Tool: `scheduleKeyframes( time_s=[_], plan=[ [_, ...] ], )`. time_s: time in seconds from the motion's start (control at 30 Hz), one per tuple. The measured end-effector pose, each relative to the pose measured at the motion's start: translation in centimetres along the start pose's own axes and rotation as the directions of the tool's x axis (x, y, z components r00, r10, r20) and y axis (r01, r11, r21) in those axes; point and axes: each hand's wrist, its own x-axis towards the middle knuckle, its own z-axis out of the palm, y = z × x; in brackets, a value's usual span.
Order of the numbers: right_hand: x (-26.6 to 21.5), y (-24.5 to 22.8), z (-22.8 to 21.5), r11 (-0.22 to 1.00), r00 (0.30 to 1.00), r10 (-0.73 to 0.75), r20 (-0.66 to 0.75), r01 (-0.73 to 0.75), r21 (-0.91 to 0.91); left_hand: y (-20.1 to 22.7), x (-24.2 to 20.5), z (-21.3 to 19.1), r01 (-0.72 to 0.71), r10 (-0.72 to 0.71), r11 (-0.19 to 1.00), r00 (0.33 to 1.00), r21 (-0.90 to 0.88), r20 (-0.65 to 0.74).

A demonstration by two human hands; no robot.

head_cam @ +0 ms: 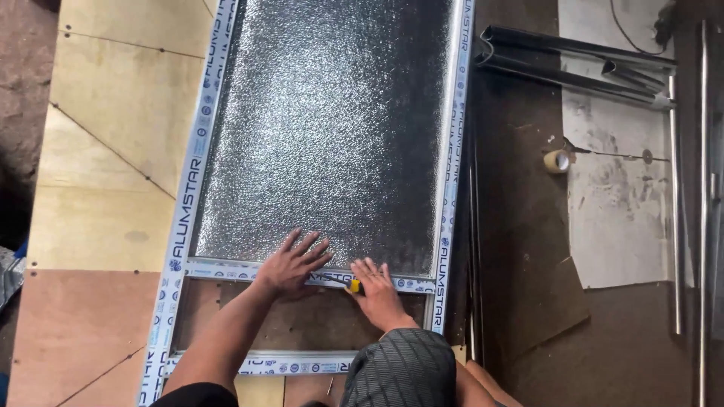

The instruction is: Trimming excess material from an aluminum frame using a utility knife and repositioning the frame as needed.

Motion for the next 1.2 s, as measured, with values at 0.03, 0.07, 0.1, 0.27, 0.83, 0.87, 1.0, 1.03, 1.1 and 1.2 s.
scheduleKeyframes(
  time_s=[0.03,0.07,0.1,0.27,0.83,0.87,1.0,1.03,1.1,1.2],
  plan=[
    [0.1,0.0,-1.1,0.992,1.000,0.006,0.009,-0.007,0.123,-0.1,0.0,-0.9,0.004,-0.004,1.000,0.998,0.001,0.064],
    [-0.2,0.7,-3.1,0.992,1.000,0.016,0.014,-0.017,0.126,-0.3,0.0,-1.3,-0.005,0.006,1.000,0.998,-0.004,0.070],
    [-0.5,1.4,-5.0,0.950,0.989,0.145,0.025,-0.147,0.276,-0.5,0.1,-1.7,-0.008,0.008,1.000,0.994,-0.002,0.106],
    [0.0,0.9,-21.1,0.652,0.713,0.650,0.262,-0.701,0.289,-0.2,0.0,-1.7,0.005,-0.004,1.000,0.984,-0.006,0.179],
    [0.3,-11.2,-12.7,0.814,0.667,0.466,0.581,-0.580,0.013,-0.7,0.4,4.1,0.012,-0.024,0.999,0.903,-0.030,-0.428],
    [0.9,-11.7,-13.5,0.814,0.663,0.464,0.587,-0.581,0.013,-0.8,0.4,4.4,0.013,-0.027,0.999,0.906,-0.035,-0.422],
    [2.6,-12.3,-15.1,0.794,0.651,0.460,0.603,-0.605,0.048,-0.9,0.5,4.6,-0.007,-0.008,0.999,0.901,-0.032,-0.434],
    [3.0,-12.1,-15.1,0.802,0.653,0.465,0.598,-0.597,0.028,-0.9,0.5,4.6,-0.009,-0.011,0.999,0.899,-0.043,-0.437],
    [3.4,-11.5,-14.3,0.826,0.659,0.447,0.605,-0.563,0.004,-0.8,0.5,4.5,-0.009,-0.015,0.999,0.895,-0.050,-0.445],
    [3.9,-10.9,-13.6,0.861,0.667,0.420,0.615,-0.508,-0.037,-1.0,0.4,4.4,-0.010,-0.011,0.999,0.893,-0.046,-0.449]
  ],
)
